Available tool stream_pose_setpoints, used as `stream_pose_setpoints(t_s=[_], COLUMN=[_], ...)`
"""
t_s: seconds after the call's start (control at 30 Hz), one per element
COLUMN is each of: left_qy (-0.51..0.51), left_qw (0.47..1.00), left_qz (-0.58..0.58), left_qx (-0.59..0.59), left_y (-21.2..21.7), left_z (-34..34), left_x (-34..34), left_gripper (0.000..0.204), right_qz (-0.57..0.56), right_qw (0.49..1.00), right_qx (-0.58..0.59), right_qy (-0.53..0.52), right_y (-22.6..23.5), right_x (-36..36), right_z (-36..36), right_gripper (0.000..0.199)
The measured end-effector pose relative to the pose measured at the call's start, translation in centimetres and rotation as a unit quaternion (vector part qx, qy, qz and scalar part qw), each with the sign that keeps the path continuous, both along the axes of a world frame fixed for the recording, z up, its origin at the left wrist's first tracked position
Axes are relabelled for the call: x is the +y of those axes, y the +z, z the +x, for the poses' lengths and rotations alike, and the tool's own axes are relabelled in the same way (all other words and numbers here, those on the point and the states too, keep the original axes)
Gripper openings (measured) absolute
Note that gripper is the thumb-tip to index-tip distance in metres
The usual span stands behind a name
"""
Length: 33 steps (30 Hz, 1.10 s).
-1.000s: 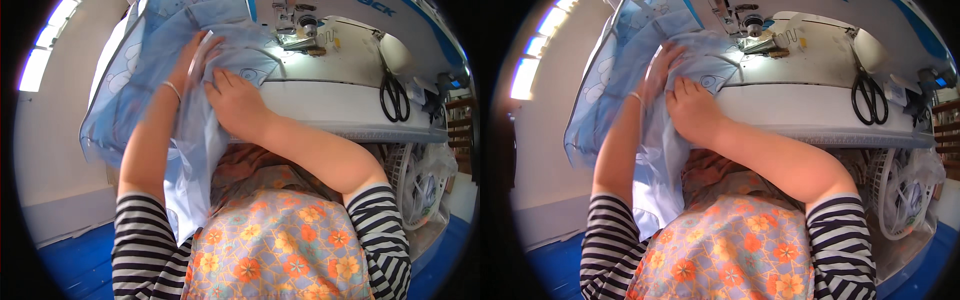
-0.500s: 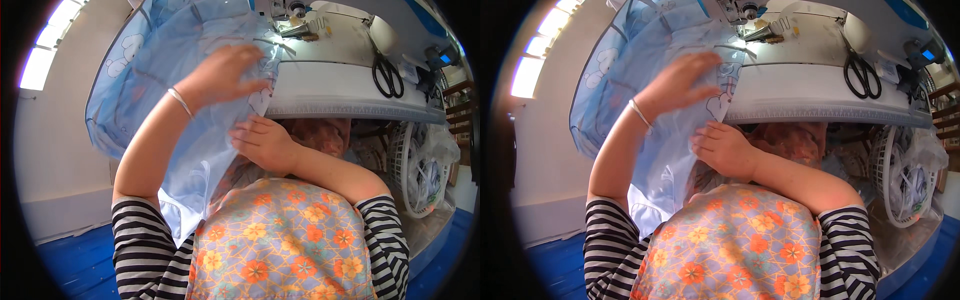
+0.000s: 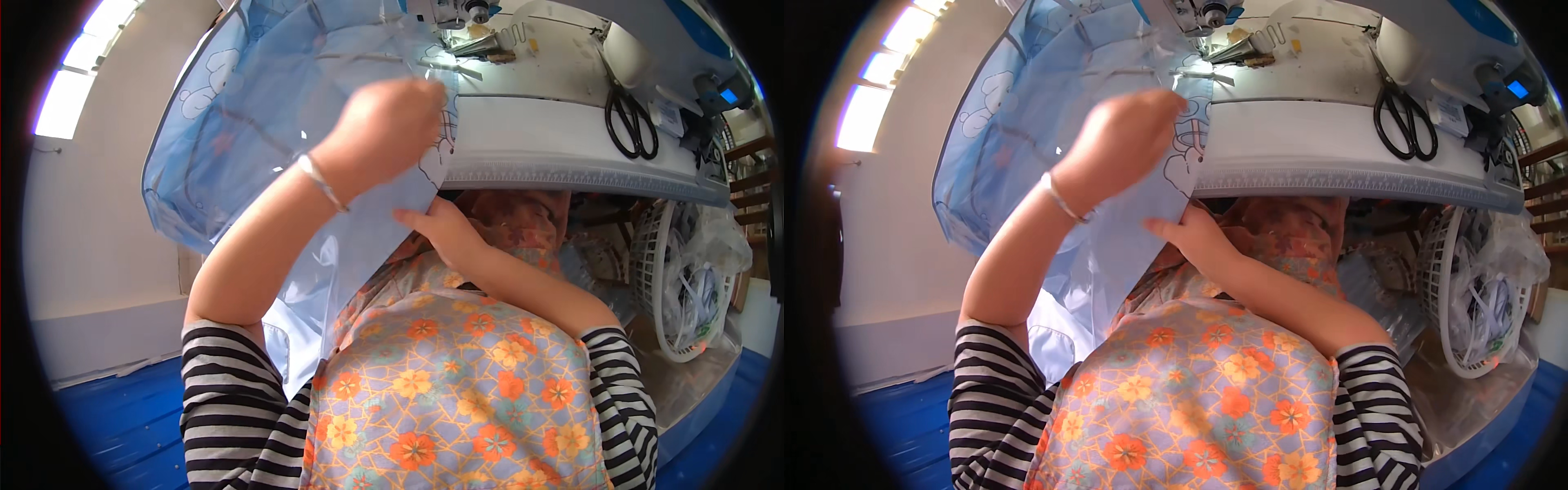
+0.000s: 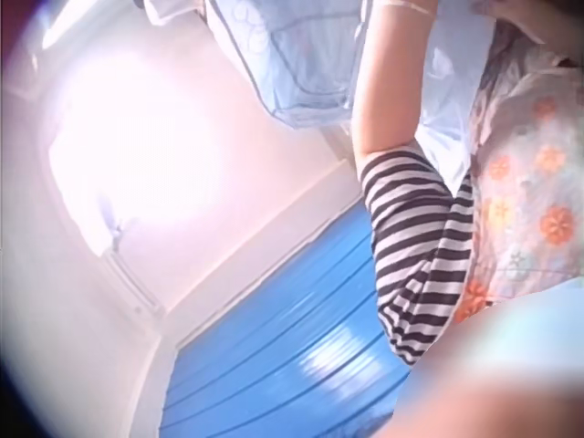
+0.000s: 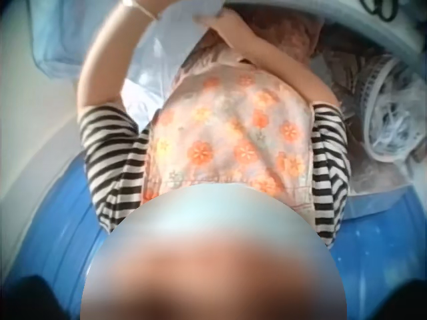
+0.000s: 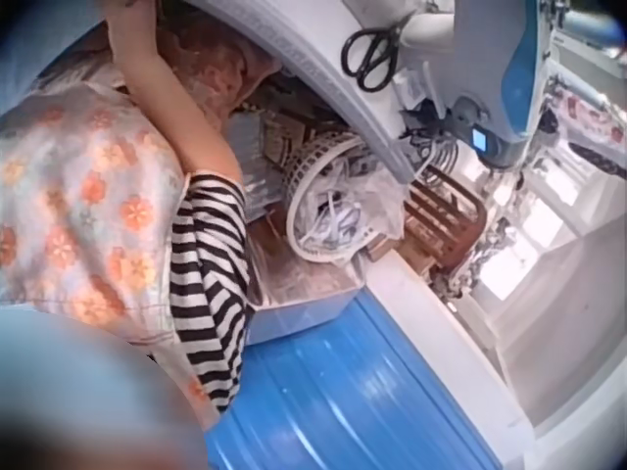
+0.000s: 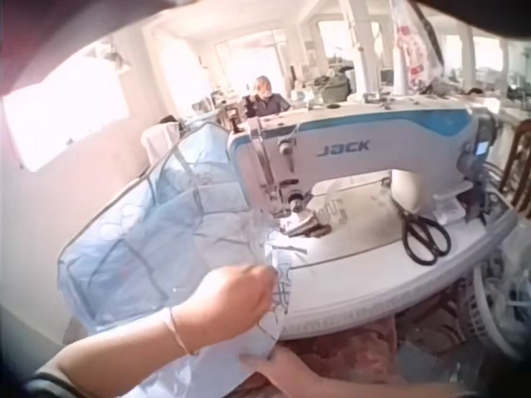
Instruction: Sewing together fabric and transparent plastic pieces using an industrial sewing machine.
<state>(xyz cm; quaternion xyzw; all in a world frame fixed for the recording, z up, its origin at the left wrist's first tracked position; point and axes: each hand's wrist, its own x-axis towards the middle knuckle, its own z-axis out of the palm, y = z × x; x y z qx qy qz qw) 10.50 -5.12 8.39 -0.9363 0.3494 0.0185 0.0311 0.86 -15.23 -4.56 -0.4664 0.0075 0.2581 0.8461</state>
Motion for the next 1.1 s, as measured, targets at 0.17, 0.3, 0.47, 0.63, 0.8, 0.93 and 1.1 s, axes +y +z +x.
stream_pose_setpoints(t_s=[0.17, 0.3, 0.47, 0.63, 0.8, 0.93, 1.1], left_qy=[-0.082, -0.044, -0.006, -0.031, -0.045, -0.040, -0.046], left_qw=[0.996, 0.988, 0.989, 0.989, 0.989, 0.985, 0.984], left_qz=[-0.029, -0.145, -0.140, -0.145, -0.134, -0.166, -0.163], left_qx=[-0.021, -0.019, 0.039, -0.005, -0.033, -0.033, -0.063], left_y=[-2.8, -3.5, -3.6, -4.0, -4.2, -4.3, -4.6], left_z=[-0.4, 0.1, 0.6, 1.1, 1.9, 2.3, 2.0], left_x=[-0.7, -0.4, -1.4, -1.4, -1.2, -1.3, -1.3], left_gripper=[0.018, 0.043, 0.059, 0.057, 0.052, 0.050, 0.046], right_qz=[-0.034, -0.040, -0.041, -0.036, -0.151, -0.578, -0.562], right_qw=[0.999, 0.999, 0.999, 0.998, 0.985, 0.776, 0.655], right_qx=[-0.021, -0.033, -0.006, 0.043, 0.000, -0.243, -0.444], right_qy=[-0.007, 0.001, -0.004, -0.019, 0.080, 0.069, -0.241], right_y=[-0.5, 0.9, 2.7, 3.1, 5.8, 9.2, 7.5], right_x=[0.9, -0.3, -1.4, -1.7, -3.8, -9.4, -9.6], right_z=[-0.2, -1.0, -1.2, -0.7, 1.1, 5.6, 15.3], right_gripper=[0.037, 0.033, 0.031, 0.033, 0.025, 0.018, 0.014])
